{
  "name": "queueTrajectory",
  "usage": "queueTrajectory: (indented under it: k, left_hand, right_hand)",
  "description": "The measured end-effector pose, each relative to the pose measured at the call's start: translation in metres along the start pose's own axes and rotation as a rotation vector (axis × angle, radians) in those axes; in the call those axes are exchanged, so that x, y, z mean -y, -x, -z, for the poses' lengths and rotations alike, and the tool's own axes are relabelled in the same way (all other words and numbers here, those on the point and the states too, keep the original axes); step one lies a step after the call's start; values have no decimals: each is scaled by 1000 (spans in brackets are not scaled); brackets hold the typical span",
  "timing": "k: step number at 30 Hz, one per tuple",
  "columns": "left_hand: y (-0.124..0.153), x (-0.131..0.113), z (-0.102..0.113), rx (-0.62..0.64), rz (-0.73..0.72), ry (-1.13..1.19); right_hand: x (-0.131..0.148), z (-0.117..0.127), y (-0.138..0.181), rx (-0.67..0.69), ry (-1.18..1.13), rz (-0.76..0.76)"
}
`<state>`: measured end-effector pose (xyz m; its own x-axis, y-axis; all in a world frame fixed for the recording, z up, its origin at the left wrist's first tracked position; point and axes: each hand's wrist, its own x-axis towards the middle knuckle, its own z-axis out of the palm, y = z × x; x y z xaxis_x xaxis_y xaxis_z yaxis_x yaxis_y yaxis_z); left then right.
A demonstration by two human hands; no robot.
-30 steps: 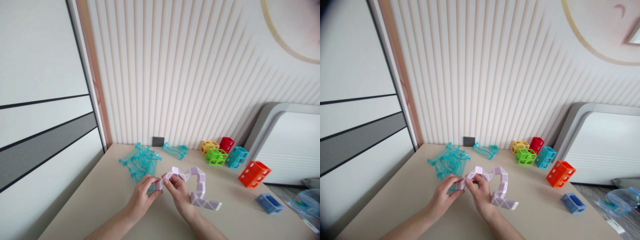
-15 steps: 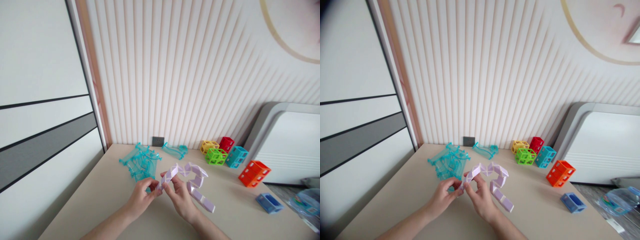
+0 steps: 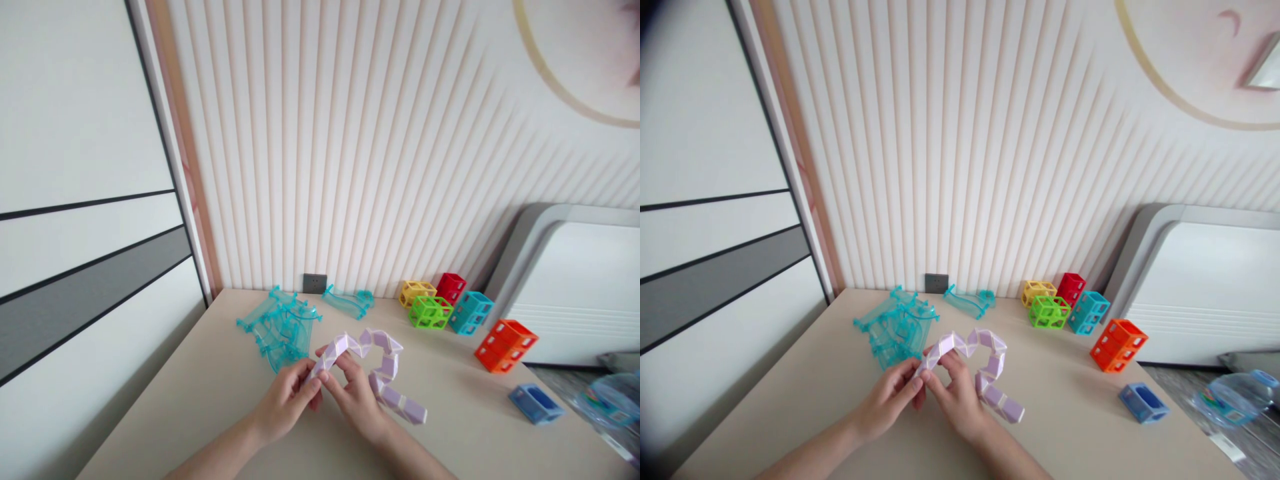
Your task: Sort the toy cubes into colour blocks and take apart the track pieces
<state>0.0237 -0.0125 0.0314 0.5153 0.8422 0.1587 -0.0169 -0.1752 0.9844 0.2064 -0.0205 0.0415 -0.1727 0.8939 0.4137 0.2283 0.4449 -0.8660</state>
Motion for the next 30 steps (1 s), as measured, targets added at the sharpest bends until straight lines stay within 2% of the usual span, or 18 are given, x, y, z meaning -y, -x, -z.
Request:
queueTrajectory:
  k: [4, 9, 12, 14, 16, 19, 21, 26, 30]
  left_hand:
    - [-2, -1, -3, 4, 37, 169]
    - [-3, -5, -6, 25, 63, 206]
    - [-2, -5, -6, 81, 59, 178]
    - [0, -3, -5, 109, 45, 139]
    - [1, -2, -3, 112, 32, 91]
    - [3, 0, -1, 115, 5, 28]
    - [3, 1, -1, 127, -21, 12]
    - [6, 3, -4, 67, -37, -67]
    - [6, 1, -5, -44, -112, -308]
  right_hand:
    - [-13, -2, -1, -87, -21, -25]
    - [-19, -3, -6, -250, -147, -255]
    - [-12, -4, -8, -281, -330, -327]
    - [-5, -4, -8, -257, -471, -330]
    - [2, -2, -9, -172, -560, -321]
    - [9, 0, -10, -3, -602, -319]
    - [12, 0, -9, 51, -600, -305]
    - [17, -5, -8, 129, -511, -237]
    - [17, -6, -8, 54, -457, -225]
